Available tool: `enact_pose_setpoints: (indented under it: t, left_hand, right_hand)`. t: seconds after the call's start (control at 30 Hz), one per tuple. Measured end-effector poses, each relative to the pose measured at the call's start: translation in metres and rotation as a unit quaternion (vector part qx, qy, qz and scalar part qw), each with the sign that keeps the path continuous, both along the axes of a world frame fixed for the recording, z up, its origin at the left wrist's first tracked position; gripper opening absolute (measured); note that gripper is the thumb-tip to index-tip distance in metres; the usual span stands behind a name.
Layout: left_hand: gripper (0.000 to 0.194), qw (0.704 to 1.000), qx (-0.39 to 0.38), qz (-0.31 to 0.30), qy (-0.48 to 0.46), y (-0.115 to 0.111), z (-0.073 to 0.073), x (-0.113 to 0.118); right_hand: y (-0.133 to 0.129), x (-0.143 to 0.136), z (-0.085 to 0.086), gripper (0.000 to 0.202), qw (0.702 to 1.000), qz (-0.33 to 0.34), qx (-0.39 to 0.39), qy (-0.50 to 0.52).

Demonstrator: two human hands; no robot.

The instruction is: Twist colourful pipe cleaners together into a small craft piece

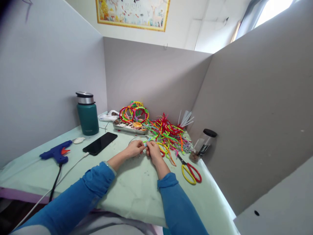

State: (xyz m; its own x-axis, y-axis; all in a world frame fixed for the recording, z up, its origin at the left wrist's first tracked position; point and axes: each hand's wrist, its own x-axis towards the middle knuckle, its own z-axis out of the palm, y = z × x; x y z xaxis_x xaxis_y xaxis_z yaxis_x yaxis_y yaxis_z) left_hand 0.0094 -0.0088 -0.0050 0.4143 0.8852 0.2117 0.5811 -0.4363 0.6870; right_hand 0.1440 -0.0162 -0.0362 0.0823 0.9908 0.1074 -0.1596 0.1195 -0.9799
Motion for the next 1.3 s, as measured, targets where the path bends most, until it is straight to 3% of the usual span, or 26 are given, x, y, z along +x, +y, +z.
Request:
enact_pose_setpoints:
  t: [0.5, 0.87, 1.3]
  left_hand:
    - [0.024, 1.0, -0.002, 0.016, 0.004, 0.0014, -0.0021, 0.0005]
    - [0.022, 0.999, -0.047, 0.01, -0.003, -0.0009, -0.0007, 0.0012]
    - [0.031, 0.998, 0.002, 0.047, 0.04, 0.0021, -0.0028, -0.0011]
  right_hand:
    - [-0.0003, 0.0001, -0.0004, 0.031, 1.0, -0.001, 0.006, -0.006]
    - [0.0001, 0.0002, -0.0015, 0.032, 1.0, 0.0, 0.002, -0.011]
    - [-0.0006, 0.0, -0.0003, 0.031, 1.0, -0.001, 0.003, -0.01]
